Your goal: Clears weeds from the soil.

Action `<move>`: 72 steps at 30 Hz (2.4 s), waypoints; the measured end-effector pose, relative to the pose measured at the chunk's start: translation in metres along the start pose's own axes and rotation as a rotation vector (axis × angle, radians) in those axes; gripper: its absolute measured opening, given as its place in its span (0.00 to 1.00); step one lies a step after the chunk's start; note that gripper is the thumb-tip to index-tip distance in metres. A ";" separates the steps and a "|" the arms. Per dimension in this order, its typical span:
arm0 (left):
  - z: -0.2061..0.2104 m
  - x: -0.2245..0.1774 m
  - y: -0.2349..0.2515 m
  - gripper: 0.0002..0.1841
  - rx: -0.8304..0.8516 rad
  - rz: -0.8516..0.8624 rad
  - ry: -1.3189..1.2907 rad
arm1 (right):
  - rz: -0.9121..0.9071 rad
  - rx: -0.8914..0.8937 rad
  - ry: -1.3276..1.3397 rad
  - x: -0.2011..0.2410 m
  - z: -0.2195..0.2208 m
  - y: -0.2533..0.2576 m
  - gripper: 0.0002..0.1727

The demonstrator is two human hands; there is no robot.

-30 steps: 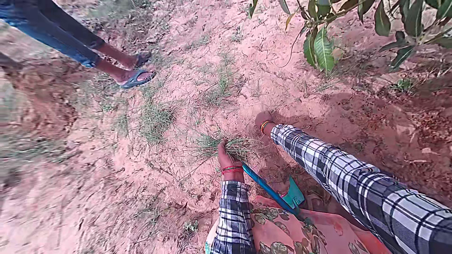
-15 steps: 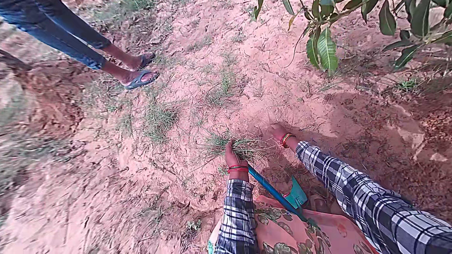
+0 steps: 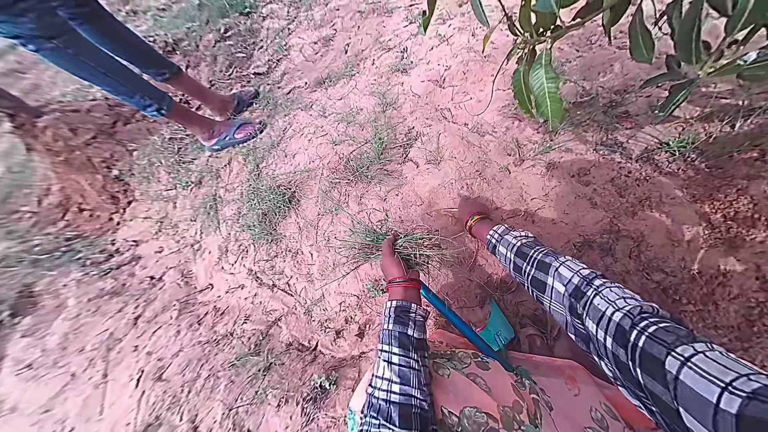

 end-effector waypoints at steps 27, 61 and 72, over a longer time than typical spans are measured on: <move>0.018 0.013 -0.011 0.12 0.084 0.019 0.075 | -0.170 -0.229 0.259 -0.035 -0.038 0.064 0.33; -0.014 -0.005 -0.114 0.28 -0.029 -0.012 0.389 | -0.036 0.000 -0.259 -0.165 -0.065 -0.297 0.25; 0.047 0.034 -0.190 0.25 0.266 -0.038 0.251 | -0.361 -0.670 -0.392 -0.271 -0.076 -0.300 0.31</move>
Point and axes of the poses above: each hand's wrist, its own y-axis towards the middle knuckle, its own z-axis out of the palm, x = y × z, the point moved 4 cm from there along y, towards the middle knuckle, and after that the axes turned 12 degrees about -z, right-handed, at the moved point
